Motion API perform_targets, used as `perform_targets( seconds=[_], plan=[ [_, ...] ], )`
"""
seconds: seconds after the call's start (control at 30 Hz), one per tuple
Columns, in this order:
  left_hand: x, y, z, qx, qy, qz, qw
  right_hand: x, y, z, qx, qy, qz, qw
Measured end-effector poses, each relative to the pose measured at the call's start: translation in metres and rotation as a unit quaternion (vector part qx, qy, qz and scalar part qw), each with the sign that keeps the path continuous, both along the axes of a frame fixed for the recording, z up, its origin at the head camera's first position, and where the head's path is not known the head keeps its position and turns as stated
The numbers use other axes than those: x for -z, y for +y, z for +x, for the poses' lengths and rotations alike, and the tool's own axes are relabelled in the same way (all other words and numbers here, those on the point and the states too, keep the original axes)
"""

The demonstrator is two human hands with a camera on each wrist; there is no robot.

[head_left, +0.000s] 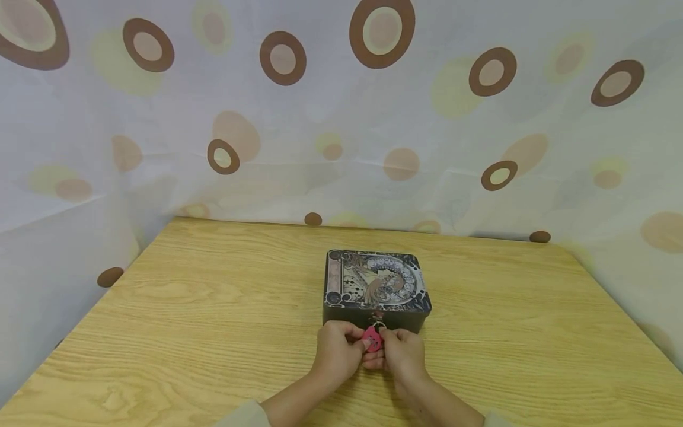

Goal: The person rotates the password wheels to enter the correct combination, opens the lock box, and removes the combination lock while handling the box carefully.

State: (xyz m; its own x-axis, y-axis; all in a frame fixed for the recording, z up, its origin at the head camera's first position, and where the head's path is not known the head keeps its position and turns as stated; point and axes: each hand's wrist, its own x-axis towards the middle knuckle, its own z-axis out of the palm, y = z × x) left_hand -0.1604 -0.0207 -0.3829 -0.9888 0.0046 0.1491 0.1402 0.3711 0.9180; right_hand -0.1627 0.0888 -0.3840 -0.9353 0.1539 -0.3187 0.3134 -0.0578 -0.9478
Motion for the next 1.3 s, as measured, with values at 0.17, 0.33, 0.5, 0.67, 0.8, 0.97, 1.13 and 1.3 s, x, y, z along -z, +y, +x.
perform_targets(
  seconds=[0.17, 0.33, 0.5, 0.67, 0.8, 0.97, 1.13, 1.3],
  plan=[
    [-0.001, -0.001, -0.001, 0.001, 0.000, 0.002, 1.0000, -0.001, -0.001, 0.001, -0.001, -0.011, -0.017, 1.000],
    [-0.004, -0.001, -0.002, -0.004, -0.012, 0.011, 0.9999, -0.003, -0.001, 0.001, -0.001, -0.021, -0.031, 0.999],
    [-0.005, 0.000, -0.002, -0.011, -0.014, 0.008, 0.9998, -0.003, -0.002, 0.000, 0.003, -0.018, -0.039, 0.999],
    [-0.005, -0.001, -0.003, -0.013, -0.016, 0.003, 0.9998, -0.003, -0.001, 0.000, 0.001, -0.010, -0.041, 0.999],
    [-0.005, -0.001, -0.003, -0.013, -0.011, -0.003, 0.9999, -0.002, 0.001, 0.001, -0.008, -0.002, -0.044, 0.999],
    [-0.006, 0.000, -0.002, -0.007, -0.014, 0.001, 0.9999, -0.002, 0.004, 0.002, -0.014, 0.000, -0.042, 0.999],
    [-0.004, 0.001, 0.000, -0.007, -0.019, 0.010, 0.9997, -0.001, 0.008, 0.003, -0.022, 0.000, -0.026, 0.999],
    [-0.002, 0.002, 0.002, -0.010, -0.020, 0.011, 0.9997, -0.001, 0.012, 0.004, -0.028, 0.001, -0.010, 1.000]
  ],
)
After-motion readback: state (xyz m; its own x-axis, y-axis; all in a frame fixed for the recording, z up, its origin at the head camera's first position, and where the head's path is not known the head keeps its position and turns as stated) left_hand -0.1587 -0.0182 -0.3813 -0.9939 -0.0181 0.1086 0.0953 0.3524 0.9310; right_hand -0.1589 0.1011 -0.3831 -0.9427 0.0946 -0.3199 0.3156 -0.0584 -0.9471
